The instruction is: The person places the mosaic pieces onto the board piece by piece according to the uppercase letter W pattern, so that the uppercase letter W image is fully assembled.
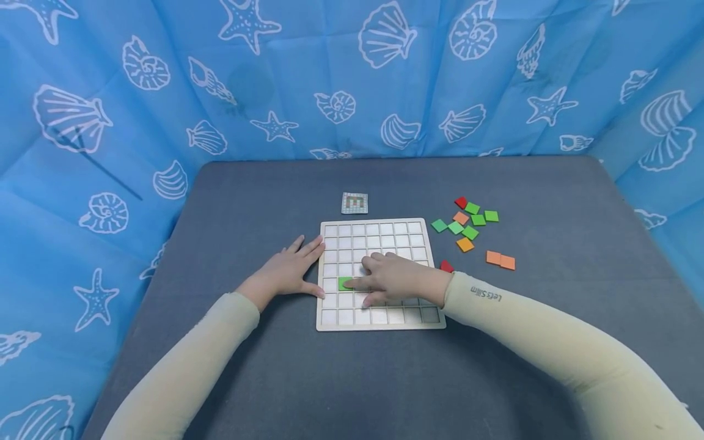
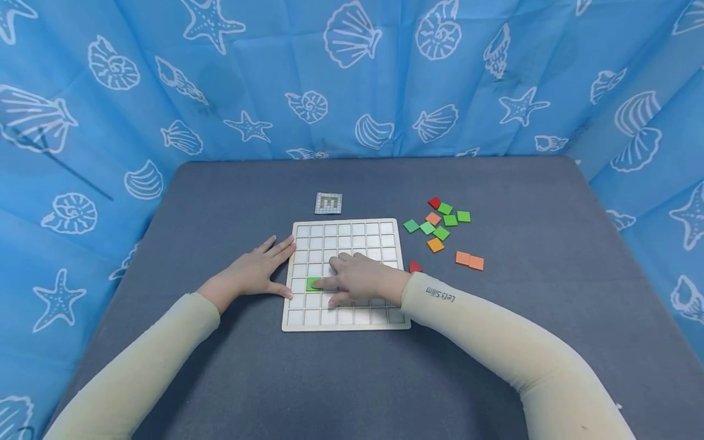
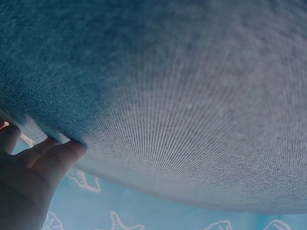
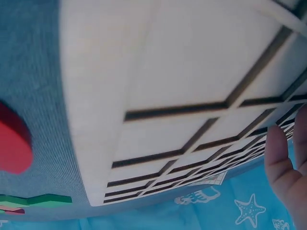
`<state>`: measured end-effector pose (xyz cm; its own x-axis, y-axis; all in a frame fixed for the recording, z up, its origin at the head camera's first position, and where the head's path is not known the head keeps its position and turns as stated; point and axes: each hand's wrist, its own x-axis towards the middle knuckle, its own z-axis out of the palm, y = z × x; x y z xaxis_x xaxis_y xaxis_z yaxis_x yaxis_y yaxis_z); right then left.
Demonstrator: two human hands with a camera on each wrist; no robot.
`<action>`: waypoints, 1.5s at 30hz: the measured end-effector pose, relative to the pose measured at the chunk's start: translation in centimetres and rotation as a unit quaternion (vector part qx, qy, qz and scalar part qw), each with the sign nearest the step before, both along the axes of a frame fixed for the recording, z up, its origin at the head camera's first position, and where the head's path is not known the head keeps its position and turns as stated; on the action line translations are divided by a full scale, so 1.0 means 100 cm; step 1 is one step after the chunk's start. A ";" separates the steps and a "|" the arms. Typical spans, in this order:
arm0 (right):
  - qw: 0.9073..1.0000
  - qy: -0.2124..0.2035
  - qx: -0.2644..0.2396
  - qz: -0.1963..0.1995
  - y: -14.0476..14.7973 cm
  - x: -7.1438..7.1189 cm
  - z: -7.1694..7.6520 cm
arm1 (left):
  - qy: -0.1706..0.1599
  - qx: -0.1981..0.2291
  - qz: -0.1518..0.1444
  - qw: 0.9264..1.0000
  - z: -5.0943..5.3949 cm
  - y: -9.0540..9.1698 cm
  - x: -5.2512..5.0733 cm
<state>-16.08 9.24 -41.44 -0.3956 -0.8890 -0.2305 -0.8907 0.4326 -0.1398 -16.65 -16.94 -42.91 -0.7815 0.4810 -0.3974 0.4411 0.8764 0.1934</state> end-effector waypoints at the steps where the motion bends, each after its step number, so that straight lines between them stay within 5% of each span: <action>1: 1.000 0.005 -0.001 0.002 0.000 0.000 0.000 | 0.001 0.000 0.000 1.000 0.000 0.000 0.000; 13: 0.999 0.034 -0.015 0.022 0.002 -0.002 -0.005 | -0.007 0.001 0.005 1.000 0.002 0.002 0.000; 23: 0.988 -0.086 -0.113 -0.062 0.028 0.002 0.009 | -0.006 0.005 0.002 1.000 0.000 0.003 -0.001; 30: 0.977 0.013 -0.202 -0.069 0.072 0.010 0.015 | -0.011 0.003 0.011 1.000 0.001 0.001 0.000; 37: 0.943 0.099 -0.309 -0.078 0.134 0.013 0.008 | -0.010 0.009 0.008 1.000 -0.001 -0.001 0.001; 41: 0.928 0.133 -0.329 -0.116 0.169 0.011 0.006 | -0.002 0.015 0.000 1.000 -0.002 -0.002 0.002; 45: 0.923 0.139 -0.328 -0.145 0.200 0.008 0.002 | 0.007 0.022 -0.011 1.000 -0.002 -0.002 0.002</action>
